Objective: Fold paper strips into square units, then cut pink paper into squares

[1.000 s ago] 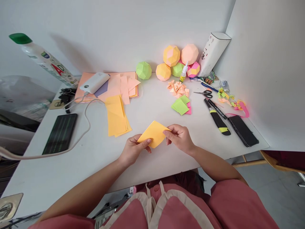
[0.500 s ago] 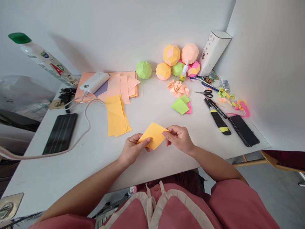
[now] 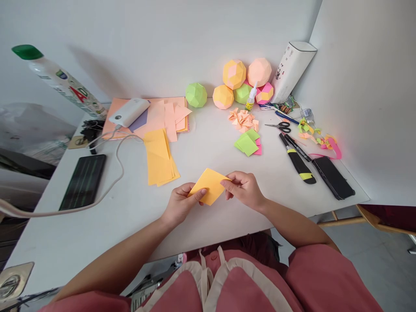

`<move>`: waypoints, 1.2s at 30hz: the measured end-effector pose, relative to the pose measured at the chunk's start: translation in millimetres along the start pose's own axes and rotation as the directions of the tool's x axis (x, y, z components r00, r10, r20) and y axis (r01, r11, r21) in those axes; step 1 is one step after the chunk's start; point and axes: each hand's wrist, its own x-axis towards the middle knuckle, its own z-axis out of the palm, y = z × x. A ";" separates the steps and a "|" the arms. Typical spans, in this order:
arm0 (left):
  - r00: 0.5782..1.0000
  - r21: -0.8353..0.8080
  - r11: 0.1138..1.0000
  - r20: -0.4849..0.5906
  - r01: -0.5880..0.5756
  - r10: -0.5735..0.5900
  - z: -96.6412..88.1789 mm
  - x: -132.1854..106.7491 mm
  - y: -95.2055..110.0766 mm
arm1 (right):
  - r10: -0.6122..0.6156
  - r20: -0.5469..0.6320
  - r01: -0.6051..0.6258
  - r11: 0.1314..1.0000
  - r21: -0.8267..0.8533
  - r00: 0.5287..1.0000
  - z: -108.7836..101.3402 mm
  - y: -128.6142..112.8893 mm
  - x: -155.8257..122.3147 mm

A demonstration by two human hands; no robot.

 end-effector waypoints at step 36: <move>0.708 0.788 0.102 0.478 -0.607 0.519 -19.8 32.1 -22.1 | -0.464 0.646 0.790 0.263 -0.553 0.607 0.9 15.2 -1.3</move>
